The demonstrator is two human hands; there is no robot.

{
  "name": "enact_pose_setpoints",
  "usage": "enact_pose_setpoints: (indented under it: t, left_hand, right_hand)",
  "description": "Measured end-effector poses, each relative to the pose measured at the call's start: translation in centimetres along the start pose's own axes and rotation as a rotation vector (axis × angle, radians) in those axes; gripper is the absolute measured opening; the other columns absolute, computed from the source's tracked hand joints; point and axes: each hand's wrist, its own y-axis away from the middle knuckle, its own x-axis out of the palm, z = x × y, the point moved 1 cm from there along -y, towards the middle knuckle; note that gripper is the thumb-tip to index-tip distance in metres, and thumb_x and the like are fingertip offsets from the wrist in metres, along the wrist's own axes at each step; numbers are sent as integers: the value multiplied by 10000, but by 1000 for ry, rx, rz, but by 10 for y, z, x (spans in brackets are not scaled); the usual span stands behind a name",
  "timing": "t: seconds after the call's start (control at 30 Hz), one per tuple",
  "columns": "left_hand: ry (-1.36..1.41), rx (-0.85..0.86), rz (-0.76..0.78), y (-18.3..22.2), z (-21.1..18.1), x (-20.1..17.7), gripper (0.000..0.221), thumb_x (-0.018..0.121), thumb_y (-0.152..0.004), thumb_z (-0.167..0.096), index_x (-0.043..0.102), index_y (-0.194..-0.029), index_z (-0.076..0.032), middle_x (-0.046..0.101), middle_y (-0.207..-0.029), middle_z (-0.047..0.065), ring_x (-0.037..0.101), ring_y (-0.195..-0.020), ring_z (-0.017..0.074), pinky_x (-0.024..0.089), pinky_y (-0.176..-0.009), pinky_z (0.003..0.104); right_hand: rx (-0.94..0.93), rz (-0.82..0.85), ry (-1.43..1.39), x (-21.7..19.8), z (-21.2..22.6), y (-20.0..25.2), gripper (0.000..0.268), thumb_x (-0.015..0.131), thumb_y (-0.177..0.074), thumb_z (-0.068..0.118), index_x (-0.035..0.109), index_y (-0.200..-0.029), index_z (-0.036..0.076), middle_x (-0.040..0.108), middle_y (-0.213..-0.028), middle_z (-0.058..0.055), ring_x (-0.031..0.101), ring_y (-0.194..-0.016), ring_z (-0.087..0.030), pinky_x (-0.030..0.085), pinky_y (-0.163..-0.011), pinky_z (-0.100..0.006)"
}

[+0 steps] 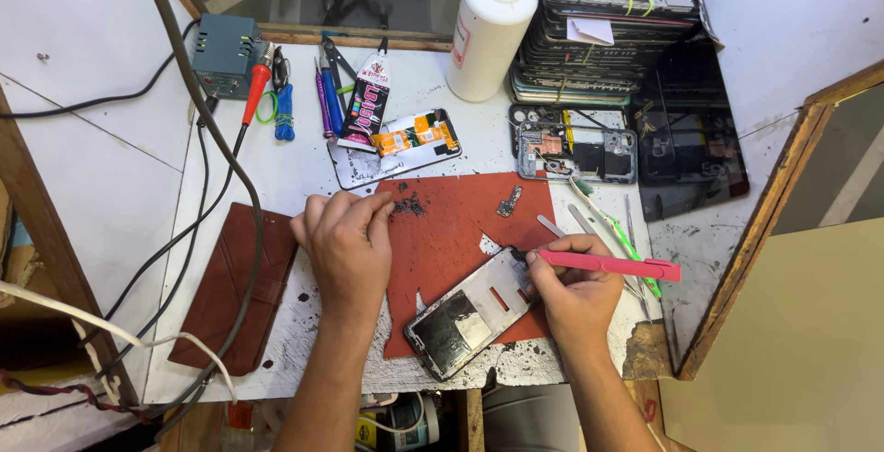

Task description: The person scrapes adhesive and debris from a phone frame using a pink tool and applies adhesive to the edges.

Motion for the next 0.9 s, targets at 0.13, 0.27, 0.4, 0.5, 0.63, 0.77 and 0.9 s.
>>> enact_pose_setpoints:
  t: [0.13,0.27,0.4,0.5,0.63,0.77,0.9]
  left_hand:
    - [19,-8,-12,-2,1,1,68,814,-863,-160,808,-923,-130,673,-833,-20,539,-907,202,357,-906,393]
    - [34,44,-38,0,0,1,97,803,-883,-147,812,-974,-114,686,-853,-26,553,-969,210,358,-930,389]
    - [80,44,-39,1,1,3,146,793,-906,-140,818,-1048,-118,708,-939,-25,557,-1010,202,375,-953,371]
    - [-35,-49,39,2,3,4,338,916,-847,-310,718,-680,-93,669,-690,-28,544,-862,191,352,-909,404]
    - [43,135,-69,3,2,3,167,812,-873,-158,787,-1015,-75,715,-857,-4,571,-903,187,374,-892,366]
    - [0,46,80,5,1,8,314,843,-887,-293,704,-669,-115,624,-641,-11,551,-745,178,385,-878,383]
    - [437,223,171,9,-15,1,230,771,-883,-126,759,-1096,-40,693,-905,-10,584,-855,180,412,-867,375]
  right_hand:
    - [-9,0,-5,0,0,0,226,740,-854,-79,582,-977,25,694,-808,-74,644,-629,-91,549,-557,-248]
    - [-12,5,-2,0,0,0,231,741,-847,-81,581,-974,27,697,-810,-74,647,-631,-90,550,-558,-245]
    - [-30,38,54,-2,2,0,232,750,-825,-78,586,-950,29,713,-824,-75,648,-619,-87,539,-551,-234]
    - [-46,94,82,-1,2,2,209,753,-834,-73,599,-935,26,715,-810,-75,639,-622,-77,530,-570,-226]
    - [-48,126,98,-1,-1,3,204,756,-824,-74,610,-931,23,713,-825,-57,629,-637,-59,518,-582,-216]
    - [-50,175,170,2,-3,2,199,782,-812,-48,639,-928,27,675,-780,-7,601,-651,-32,493,-607,-193]
    - [17,222,285,5,-2,2,178,816,-780,11,676,-885,41,669,-741,39,567,-633,-12,459,-575,-177]
